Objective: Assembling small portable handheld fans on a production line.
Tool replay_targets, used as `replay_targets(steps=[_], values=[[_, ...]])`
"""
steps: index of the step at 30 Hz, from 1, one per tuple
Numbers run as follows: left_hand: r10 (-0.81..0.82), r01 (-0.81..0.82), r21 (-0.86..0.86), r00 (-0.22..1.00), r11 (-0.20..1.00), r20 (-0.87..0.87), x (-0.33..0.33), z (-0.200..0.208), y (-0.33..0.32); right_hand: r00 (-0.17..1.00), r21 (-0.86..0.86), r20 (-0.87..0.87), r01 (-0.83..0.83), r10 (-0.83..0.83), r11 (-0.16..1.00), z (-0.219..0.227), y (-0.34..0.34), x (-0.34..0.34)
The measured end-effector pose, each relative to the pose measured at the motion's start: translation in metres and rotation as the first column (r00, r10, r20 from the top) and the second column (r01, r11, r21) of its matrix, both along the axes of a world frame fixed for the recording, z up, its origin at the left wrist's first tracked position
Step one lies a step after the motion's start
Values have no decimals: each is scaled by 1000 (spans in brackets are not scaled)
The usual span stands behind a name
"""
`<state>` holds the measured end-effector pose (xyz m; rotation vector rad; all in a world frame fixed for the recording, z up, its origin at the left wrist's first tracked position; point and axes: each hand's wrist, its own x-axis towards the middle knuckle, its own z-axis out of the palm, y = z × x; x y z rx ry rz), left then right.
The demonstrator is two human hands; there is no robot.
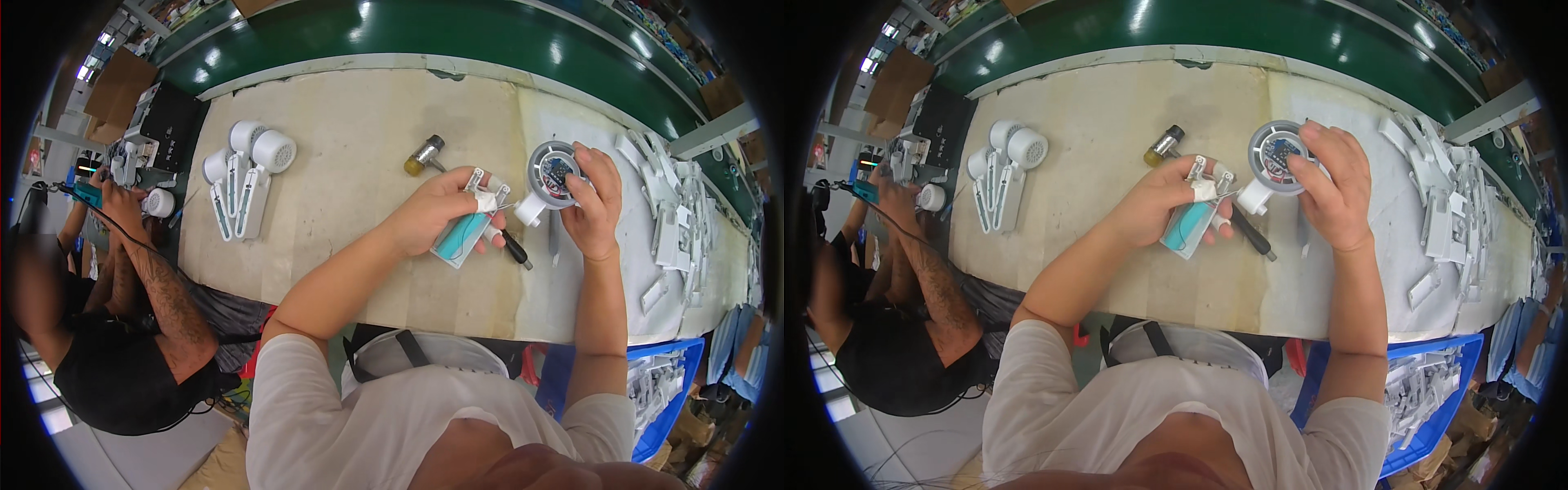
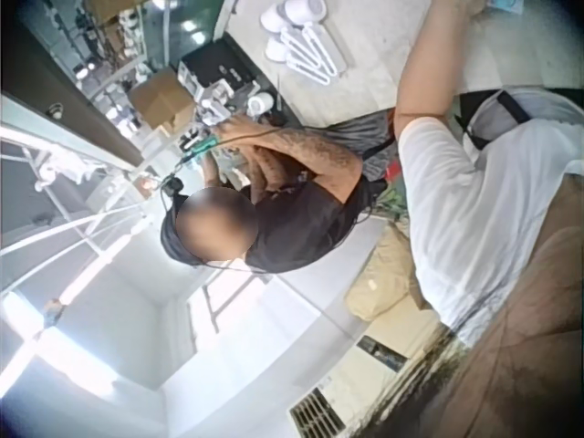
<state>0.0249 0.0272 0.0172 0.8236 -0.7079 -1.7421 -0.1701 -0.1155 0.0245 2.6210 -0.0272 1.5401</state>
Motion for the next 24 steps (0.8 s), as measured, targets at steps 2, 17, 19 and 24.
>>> replay_targets(steps=[2, 17, 19, 24], values=[[32, -32, -2, 997, 1000, 68, -6, 0, 1, 1000, -4, -6, 18, -18, 1000, 2, 3, -1], [329, -85, -349, 591, 933, 737, -10, -3, 8, 957, -86, -144, 240, -250, 967, 4, 16, 2], [254, -91, -254, 618, 963, 743, -9, -3, 7, 957, -85, -155, 233, -244, 969, 5, 16, 1], [334, -55, -372, 574, 927, 748, -7, 0, 6, 946, -45, -178, 268, -271, 962, 11, 19, 1]])
